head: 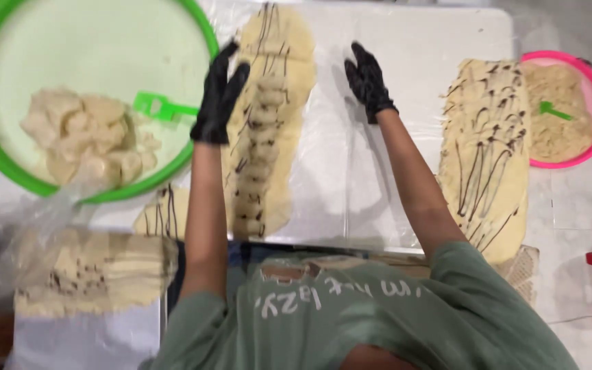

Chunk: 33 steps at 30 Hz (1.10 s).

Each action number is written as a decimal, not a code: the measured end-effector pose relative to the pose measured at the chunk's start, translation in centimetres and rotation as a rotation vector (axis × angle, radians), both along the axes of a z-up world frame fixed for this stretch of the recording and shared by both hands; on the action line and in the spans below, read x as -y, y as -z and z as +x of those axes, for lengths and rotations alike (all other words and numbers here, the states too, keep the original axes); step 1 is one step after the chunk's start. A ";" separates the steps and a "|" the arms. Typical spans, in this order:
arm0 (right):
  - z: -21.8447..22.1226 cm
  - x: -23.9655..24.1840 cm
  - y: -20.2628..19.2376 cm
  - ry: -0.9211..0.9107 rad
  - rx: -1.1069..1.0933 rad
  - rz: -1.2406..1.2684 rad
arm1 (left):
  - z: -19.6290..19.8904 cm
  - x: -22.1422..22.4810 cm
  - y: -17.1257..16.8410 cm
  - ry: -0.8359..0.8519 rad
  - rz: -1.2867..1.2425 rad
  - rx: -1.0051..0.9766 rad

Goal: Roll individual pieces of dough into small pastries and place them into a storage crate.

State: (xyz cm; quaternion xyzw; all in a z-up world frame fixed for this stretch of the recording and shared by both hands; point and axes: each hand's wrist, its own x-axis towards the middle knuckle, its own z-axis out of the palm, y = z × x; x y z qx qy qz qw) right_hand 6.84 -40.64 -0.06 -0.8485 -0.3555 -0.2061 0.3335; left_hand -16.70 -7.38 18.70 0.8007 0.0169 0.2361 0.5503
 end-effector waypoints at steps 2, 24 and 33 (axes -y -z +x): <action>0.9 -2.5 -0.7 -0.049 -0.157 0.122 | 4.1 -2.0 1.1 -0.077 0.112 0.039; -3.7 -20.5 -4.1 0.304 -0.482 -0.517 | 17.7 -2.6 15.7 0.099 0.901 -0.762; -0.7 -14.6 -2.3 0.248 -0.407 -0.276 | 20.2 -9.6 15.6 0.111 0.894 -0.330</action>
